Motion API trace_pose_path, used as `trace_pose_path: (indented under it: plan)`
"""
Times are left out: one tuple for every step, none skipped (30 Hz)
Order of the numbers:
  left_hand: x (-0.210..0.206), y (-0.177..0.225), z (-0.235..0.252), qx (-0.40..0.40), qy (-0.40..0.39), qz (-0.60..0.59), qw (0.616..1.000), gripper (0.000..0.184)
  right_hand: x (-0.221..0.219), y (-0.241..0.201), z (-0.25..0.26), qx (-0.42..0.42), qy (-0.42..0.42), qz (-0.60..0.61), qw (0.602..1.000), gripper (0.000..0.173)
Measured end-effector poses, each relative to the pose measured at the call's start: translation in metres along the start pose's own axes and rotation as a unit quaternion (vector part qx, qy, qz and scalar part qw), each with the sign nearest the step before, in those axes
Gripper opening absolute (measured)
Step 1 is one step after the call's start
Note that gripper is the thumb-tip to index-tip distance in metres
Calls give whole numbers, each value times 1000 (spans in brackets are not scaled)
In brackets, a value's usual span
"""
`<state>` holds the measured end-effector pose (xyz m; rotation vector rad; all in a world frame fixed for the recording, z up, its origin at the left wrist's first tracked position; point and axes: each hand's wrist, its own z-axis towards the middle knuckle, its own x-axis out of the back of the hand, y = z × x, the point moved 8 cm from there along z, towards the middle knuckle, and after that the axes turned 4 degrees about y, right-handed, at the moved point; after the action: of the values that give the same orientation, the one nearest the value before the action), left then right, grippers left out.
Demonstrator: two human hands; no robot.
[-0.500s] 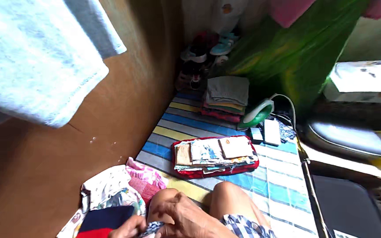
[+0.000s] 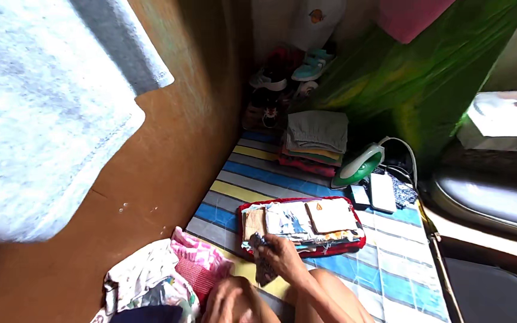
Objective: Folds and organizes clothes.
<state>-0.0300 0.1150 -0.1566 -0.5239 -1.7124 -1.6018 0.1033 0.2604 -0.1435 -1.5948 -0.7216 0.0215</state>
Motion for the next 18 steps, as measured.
trace_pose_path:
  plan:
    - [-11,-4,-8,-24,3,40,999,37,2,1,13,-6,18,15,1000,29]
    - [-18,-5,-14,-45,21,75,996,34,4,2,26,-15,39,42,998,29]
    - [-21,-6,-17,-58,40,87,994,32,6,6,39,-24,66,79,994,30]
    - [-21,-7,-16,-58,49,90,993,31,7,13,51,-39,94,114,988,29]
    - [-20,-7,-15,-51,49,88,994,31,9,22,61,-62,118,130,983,27]
    - [-20,-8,-13,-42,44,89,994,32,11,33,69,-91,130,121,980,27]
    - [-20,-8,-12,-34,36,87,995,32,13,46,74,-122,128,97,979,29]
    - [-20,-9,-12,-29,31,83,996,32,14,57,78,-148,118,72,979,33]
    - [-19,-9,-11,-24,28,81,996,31,16,68,80,-165,110,53,979,36]
    - [-18,-8,-11,-24,28,80,996,31,18,75,80,-174,106,44,978,37]
    - [-17,-7,-11,-26,30,82,996,30,20,79,80,-177,109,47,977,37]
    - [-17,-6,-11,-28,33,83,996,29,22,79,79,-177,115,59,976,37]
    - [-17,-6,-11,-29,37,83,995,29,23,76,78,-175,122,79,974,36]
    - [-17,-7,-12,-32,42,81,995,28,23,73,77,-169,126,107,972,36]
    - [-18,-7,-12,-36,50,79,995,28,23,70,78,-161,128,140,969,35]
    - [-18,-8,-12,-38,56,75,995,27,23,67,78,-154,128,167,965,34]
    - [-18,-8,-11,-38,57,74,995,26,23,66,78,-150,126,181,964,34]
    - [-18,-9,-11,-38,56,75,995,26,24,68,78,-154,121,175,965,34]
